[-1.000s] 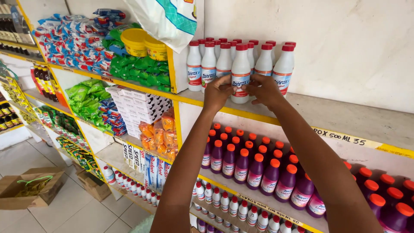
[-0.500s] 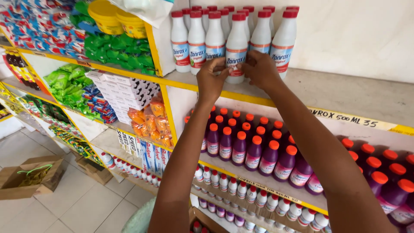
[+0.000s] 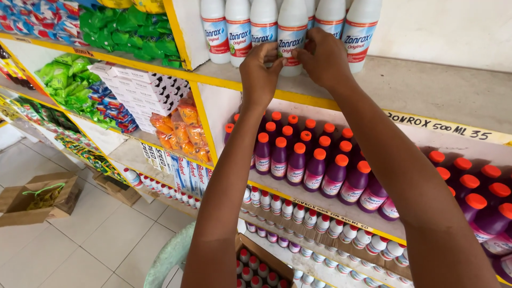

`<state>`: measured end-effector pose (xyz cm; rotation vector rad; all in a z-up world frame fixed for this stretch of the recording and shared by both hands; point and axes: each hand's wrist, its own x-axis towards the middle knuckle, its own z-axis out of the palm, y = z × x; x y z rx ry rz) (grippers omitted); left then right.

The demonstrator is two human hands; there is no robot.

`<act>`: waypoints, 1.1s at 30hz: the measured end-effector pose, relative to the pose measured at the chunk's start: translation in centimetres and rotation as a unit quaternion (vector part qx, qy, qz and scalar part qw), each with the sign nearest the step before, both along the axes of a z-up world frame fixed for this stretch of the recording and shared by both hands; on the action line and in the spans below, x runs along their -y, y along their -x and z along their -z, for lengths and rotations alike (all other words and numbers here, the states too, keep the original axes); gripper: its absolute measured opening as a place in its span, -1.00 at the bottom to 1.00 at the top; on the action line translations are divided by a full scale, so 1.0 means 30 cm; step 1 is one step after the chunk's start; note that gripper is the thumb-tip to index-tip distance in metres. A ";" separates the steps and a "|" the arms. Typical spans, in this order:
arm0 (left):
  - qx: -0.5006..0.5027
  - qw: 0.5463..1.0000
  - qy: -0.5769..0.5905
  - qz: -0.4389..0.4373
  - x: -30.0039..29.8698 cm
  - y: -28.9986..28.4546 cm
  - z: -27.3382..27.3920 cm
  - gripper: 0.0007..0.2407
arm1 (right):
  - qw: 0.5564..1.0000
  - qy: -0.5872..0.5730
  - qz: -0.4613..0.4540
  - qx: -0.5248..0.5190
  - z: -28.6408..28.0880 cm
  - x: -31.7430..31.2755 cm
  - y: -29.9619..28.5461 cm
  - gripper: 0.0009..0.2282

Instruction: Stocking bottles of cleaning product from a box onto a retail shelf.

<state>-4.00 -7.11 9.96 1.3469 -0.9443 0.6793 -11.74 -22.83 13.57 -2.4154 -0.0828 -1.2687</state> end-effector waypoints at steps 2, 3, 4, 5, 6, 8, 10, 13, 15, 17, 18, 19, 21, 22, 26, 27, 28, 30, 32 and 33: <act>-0.001 1.000 0.005 -0.001 0.001 0.002 0.000 -0.71 | 1.000 -0.024 -0.004 -0.018 -0.001 0.000 -0.003 -0.70; 0.002 1.000 0.007 -0.005 0.003 0.004 -0.001 -0.72 | 1.000 -0.005 -0.006 -0.001 0.002 0.005 -0.006 -0.70; 0.004 1.000 0.011 -0.008 0.004 0.006 -0.001 -0.73 | 1.000 0.014 -0.009 0.016 0.004 0.010 -0.010 -0.70; 0.002 1.000 0.012 -0.010 0.008 0.004 0.000 -0.73 | 1.000 0.015 -0.010 0.014 0.004 0.010 -0.008 -0.70; 0.008 1.000 0.014 -0.016 0.010 0.002 0.002 -0.73 | 1.000 0.013 -0.010 0.014 0.004 0.008 -0.007 -0.71; 0.010 1.000 0.016 -0.024 0.015 -0.003 0.005 -0.73 | 1.000 0.013 -0.012 0.011 0.006 0.007 -0.008 -0.73; 0.008 1.000 0.017 -0.025 0.022 -0.008 0.011 -0.73 | 0.999 0.042 0.000 0.030 0.013 0.012 -0.011 -0.73; 0.006 0.999 0.019 -0.033 0.031 -0.017 0.013 -0.73 | 1.000 0.015 -0.009 0.018 0.012 0.006 0.000 -0.74; 0.006 0.999 0.017 -0.038 0.031 -0.011 0.009 -0.74 | 0.999 0.026 -0.015 0.027 0.014 0.006 0.003 -0.76; 0.007 0.999 0.016 -0.044 0.033 -0.006 0.008 -0.75 | 0.998 0.038 -0.023 0.037 0.009 -0.003 0.013 -0.77; 0.008 0.999 0.014 -0.046 0.033 -0.005 0.009 -0.76 | 0.999 0.009 -0.027 0.018 0.004 -0.014 0.020 -0.78; 0.010 0.999 0.013 -0.049 0.032 -0.003 0.009 -0.77 | 0.999 -0.021 -0.031 -0.001 -0.003 -0.025 0.028 -0.79; 0.009 0.999 0.014 -0.050 0.040 -0.025 0.022 -0.77 | 0.998 -0.034 -0.045 -0.008 -0.007 -0.026 0.030 -0.80; 0.009 0.999 0.012 -0.046 0.044 -0.037 0.025 -0.77 | 0.997 -0.051 -0.054 -0.014 -0.011 -0.026 0.032 -0.81; -0.010 1.000 0.005 -0.028 -0.003 -0.022 0.013 -0.80 | 0.998 -0.028 -0.044 -0.028 -0.002 0.002 0.047 -0.77; -0.006 0.999 0.014 -0.032 -0.025 -0.005 0.013 -0.78 | 0.999 0.045 -0.026 0.005 0.006 0.007 0.051 -0.74; -0.006 0.999 0.023 -0.036 -0.045 0.014 0.023 -0.76 | 0.993 0.116 -0.007 0.035 0.024 0.013 0.058 -0.70; -0.032 0.998 0.045 0.011 -0.112 0.074 0.052 -0.75 | 0.992 0.102 -0.062 0.048 0.031 -0.043 0.158 -0.65; -0.064 0.994 0.069 0.056 -0.201 0.149 0.092 -0.74 | 0.988 0.085 -0.117 0.055 0.034 -0.146 0.288 -0.59; -0.065 0.995 0.043 0.065 -0.258 0.195 0.113 -0.72 | 0.987 0.064 -0.144 0.044 0.029 -0.220 0.367 -0.58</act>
